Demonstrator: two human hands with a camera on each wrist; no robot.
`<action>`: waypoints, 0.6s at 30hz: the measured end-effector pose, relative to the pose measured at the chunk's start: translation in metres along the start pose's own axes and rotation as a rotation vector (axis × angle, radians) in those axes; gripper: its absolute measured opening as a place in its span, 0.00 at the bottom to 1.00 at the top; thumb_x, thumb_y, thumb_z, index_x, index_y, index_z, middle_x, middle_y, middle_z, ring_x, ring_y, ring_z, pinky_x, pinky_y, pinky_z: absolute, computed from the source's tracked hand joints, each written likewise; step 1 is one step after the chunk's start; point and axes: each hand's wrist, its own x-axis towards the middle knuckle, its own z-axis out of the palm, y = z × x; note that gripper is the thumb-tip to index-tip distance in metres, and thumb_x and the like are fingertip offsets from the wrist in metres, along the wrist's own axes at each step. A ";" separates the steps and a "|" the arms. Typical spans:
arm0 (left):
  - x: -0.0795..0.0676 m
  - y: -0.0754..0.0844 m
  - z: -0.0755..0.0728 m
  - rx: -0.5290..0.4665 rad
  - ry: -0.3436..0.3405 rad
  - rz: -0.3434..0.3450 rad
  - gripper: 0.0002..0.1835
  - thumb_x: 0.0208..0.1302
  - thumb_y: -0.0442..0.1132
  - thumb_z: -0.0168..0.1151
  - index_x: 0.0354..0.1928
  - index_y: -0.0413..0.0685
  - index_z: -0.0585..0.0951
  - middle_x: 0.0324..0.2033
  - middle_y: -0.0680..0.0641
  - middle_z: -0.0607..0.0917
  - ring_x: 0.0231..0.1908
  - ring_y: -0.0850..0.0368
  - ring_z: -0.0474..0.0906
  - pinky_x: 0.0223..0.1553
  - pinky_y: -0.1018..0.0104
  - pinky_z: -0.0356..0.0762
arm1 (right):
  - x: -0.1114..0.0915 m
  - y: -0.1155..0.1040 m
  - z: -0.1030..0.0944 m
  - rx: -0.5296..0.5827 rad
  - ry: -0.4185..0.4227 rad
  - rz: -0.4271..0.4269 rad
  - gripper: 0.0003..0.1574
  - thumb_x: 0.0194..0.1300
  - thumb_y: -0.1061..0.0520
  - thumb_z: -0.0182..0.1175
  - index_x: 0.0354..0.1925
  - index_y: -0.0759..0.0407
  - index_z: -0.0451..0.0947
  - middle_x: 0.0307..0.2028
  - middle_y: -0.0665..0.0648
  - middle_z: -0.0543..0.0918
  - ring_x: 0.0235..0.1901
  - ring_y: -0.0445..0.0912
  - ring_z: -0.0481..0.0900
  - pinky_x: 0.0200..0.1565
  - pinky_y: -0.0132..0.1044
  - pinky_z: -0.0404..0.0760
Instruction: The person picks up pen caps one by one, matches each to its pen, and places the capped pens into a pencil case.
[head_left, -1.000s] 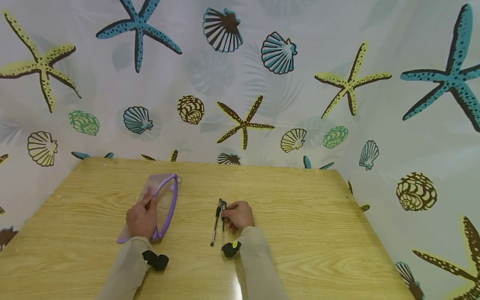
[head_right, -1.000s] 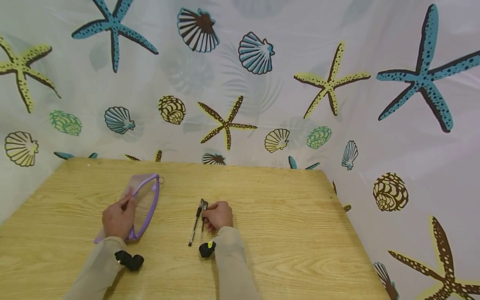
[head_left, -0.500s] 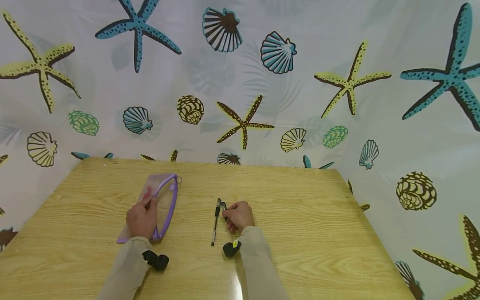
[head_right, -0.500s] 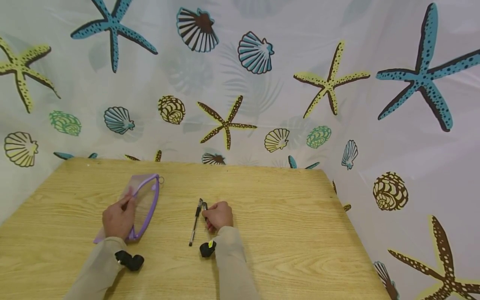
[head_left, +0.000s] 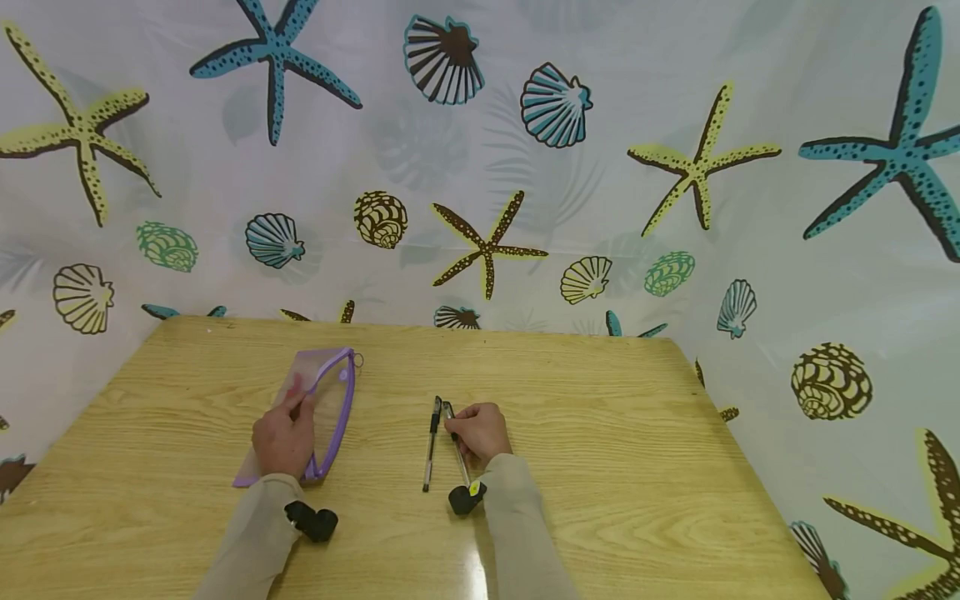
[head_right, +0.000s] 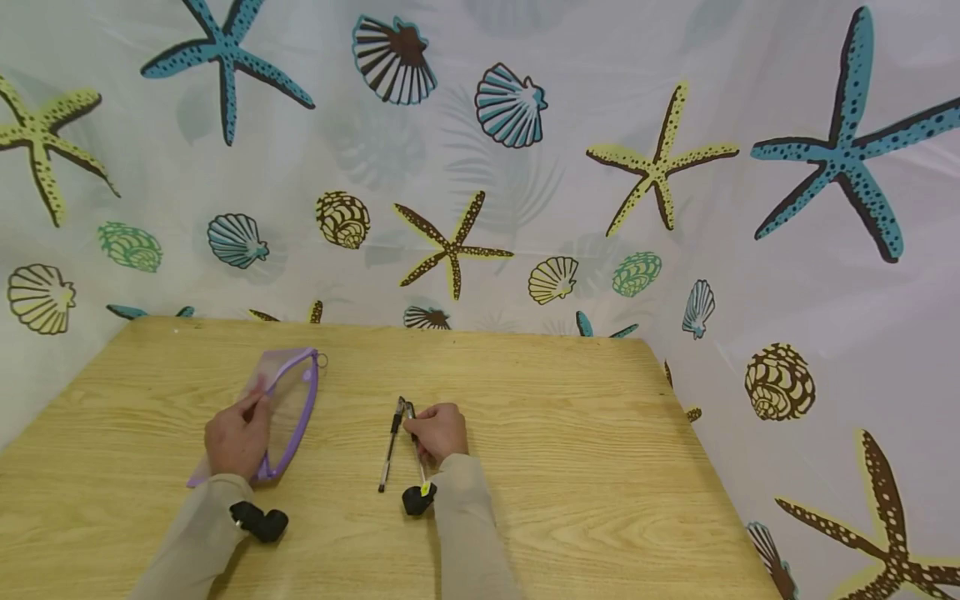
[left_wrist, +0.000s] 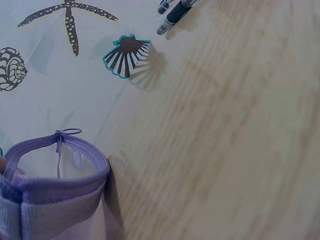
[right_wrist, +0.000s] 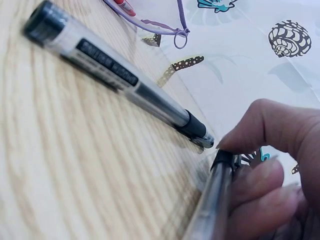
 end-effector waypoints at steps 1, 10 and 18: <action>0.000 0.000 0.000 -0.001 0.000 -0.002 0.19 0.71 0.44 0.54 0.53 0.36 0.81 0.36 0.33 0.85 0.33 0.40 0.79 0.39 0.50 0.71 | 0.000 0.000 0.000 -0.002 0.003 -0.010 0.06 0.60 0.61 0.64 0.32 0.64 0.80 0.12 0.50 0.73 0.09 0.38 0.67 0.11 0.28 0.67; 0.000 0.000 -0.001 0.002 0.003 0.003 0.19 0.70 0.44 0.55 0.52 0.36 0.82 0.34 0.33 0.85 0.31 0.42 0.78 0.38 0.51 0.70 | 0.000 0.003 -0.001 0.059 -0.003 -0.003 0.06 0.60 0.59 0.65 0.31 0.63 0.80 0.14 0.51 0.75 0.10 0.39 0.68 0.12 0.29 0.68; 0.001 0.000 0.001 0.008 0.031 0.023 0.17 0.68 0.42 0.59 0.51 0.37 0.83 0.24 0.39 0.84 0.20 0.51 0.70 0.30 0.58 0.66 | 0.000 0.004 -0.003 0.095 -0.004 -0.010 0.08 0.60 0.60 0.65 0.34 0.65 0.80 0.18 0.53 0.77 0.10 0.39 0.70 0.12 0.29 0.69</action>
